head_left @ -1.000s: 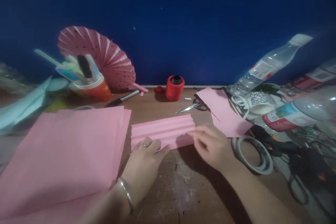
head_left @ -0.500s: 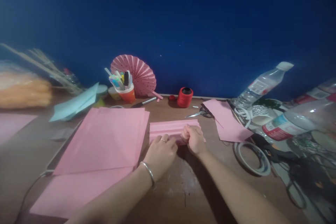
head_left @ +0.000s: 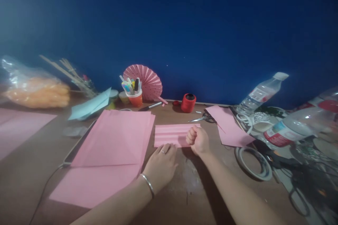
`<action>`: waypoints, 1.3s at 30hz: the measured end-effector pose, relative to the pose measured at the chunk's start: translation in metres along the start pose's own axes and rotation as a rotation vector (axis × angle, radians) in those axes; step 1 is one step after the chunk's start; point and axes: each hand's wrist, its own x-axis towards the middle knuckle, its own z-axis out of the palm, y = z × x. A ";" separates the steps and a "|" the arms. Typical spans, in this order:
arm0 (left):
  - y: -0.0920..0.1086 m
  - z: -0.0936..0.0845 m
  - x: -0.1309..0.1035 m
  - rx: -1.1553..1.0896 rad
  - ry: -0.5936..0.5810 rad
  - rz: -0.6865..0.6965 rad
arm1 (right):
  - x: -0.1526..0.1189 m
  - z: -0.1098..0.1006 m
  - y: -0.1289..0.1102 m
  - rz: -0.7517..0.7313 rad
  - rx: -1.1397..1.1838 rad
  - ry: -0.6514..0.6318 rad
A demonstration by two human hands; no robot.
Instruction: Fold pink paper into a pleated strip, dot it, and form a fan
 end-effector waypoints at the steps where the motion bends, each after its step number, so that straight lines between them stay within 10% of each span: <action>1: -0.003 0.000 -0.006 -0.015 -0.001 -0.027 | -0.001 0.000 0.000 0.004 0.004 0.000; 14: -0.037 -0.003 -0.056 0.033 0.008 -0.174 | -0.002 -0.002 0.000 -0.034 -0.087 -0.032; 19: -0.039 -0.014 -0.040 -0.062 -0.044 -0.236 | -0.016 0.008 -0.001 -0.243 -0.725 -0.152; 26: -0.045 -0.018 -0.008 -0.293 -0.091 -0.154 | -0.033 0.019 -0.014 -0.573 -1.591 -0.569; 33: -0.003 -0.023 -0.002 -0.451 -0.088 0.200 | -0.033 -0.013 -0.029 -0.583 -1.641 -0.435; 39: -0.021 -0.024 -0.001 -0.444 0.097 0.301 | -0.030 -0.016 -0.025 -0.561 -1.592 -0.486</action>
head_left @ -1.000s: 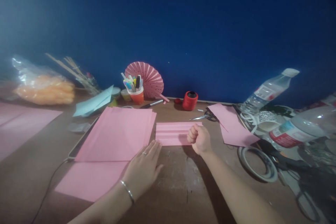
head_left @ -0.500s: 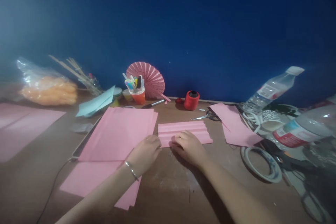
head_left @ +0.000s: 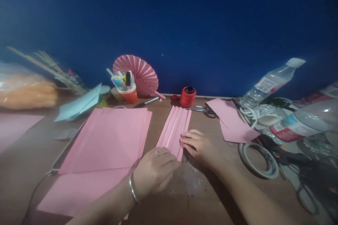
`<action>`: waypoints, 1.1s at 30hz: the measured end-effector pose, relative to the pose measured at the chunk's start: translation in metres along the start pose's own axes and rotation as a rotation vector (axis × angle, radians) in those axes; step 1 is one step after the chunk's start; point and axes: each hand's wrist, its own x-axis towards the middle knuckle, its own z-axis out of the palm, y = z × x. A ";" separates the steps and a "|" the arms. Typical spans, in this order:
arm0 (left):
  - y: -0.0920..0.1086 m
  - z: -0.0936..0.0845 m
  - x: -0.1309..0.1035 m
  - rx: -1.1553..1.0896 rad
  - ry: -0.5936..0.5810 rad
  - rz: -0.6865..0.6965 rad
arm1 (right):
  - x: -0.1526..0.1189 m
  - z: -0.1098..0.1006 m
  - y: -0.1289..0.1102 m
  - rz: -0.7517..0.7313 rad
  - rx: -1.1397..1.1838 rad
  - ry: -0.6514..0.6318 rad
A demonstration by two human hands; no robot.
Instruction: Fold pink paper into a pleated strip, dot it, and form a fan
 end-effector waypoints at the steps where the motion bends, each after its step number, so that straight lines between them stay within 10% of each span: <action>1: -0.004 0.000 0.000 0.032 -0.002 -0.004 | 0.000 0.000 0.000 0.000 0.002 -0.009; 33: -0.015 0.006 0.003 -0.047 -0.187 -0.090 | 0.001 0.001 -0.005 -0.131 0.164 -0.128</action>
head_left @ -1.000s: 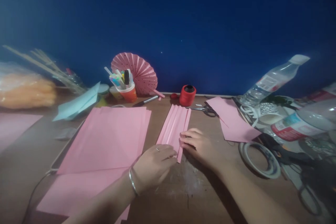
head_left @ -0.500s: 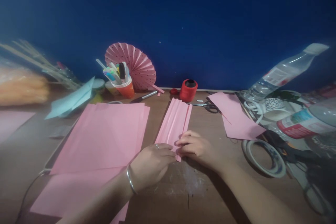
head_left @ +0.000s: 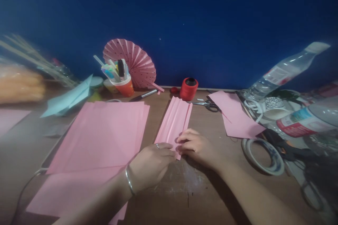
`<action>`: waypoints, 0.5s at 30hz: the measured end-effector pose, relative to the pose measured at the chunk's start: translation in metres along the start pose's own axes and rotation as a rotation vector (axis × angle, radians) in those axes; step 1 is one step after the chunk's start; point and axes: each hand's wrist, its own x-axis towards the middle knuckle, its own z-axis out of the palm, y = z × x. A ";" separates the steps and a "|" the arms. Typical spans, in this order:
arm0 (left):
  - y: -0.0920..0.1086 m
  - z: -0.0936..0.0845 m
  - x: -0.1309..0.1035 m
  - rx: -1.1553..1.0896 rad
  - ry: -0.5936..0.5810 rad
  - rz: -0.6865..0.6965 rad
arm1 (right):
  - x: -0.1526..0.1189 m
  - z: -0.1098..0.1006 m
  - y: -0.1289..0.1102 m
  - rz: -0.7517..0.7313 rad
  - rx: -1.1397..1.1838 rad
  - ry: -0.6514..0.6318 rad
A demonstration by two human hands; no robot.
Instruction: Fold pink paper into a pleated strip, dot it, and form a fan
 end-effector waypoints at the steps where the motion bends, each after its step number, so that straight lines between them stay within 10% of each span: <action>1: 0.000 0.000 0.000 0.001 0.007 0.002 | 0.000 0.000 -0.001 0.011 0.003 0.003; 15: 0.001 0.004 0.001 0.120 0.158 -0.041 | 0.001 -0.005 -0.007 0.097 -0.086 0.022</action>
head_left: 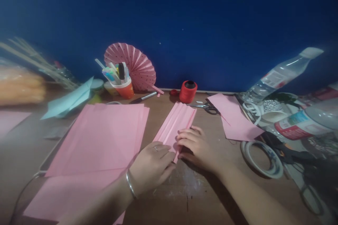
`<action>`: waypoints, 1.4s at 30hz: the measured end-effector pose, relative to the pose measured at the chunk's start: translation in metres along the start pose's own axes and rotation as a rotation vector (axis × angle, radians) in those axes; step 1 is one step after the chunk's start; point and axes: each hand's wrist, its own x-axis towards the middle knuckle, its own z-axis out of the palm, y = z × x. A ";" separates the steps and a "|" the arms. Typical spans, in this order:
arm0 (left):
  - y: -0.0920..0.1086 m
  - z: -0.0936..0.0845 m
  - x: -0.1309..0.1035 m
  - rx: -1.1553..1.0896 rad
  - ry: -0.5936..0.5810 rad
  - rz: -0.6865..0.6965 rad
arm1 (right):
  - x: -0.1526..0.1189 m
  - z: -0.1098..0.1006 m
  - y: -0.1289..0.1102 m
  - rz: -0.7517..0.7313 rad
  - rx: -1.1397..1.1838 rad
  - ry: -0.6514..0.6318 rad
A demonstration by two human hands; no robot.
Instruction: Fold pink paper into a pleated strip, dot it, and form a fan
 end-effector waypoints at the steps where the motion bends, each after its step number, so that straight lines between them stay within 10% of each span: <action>1: 0.000 0.000 0.000 0.025 0.010 -0.022 | -0.001 0.001 0.000 -0.019 -0.013 -0.005; 42: -0.021 0.006 0.005 -0.132 -0.002 -0.272 | 0.007 0.001 -0.005 0.188 0.059 -0.005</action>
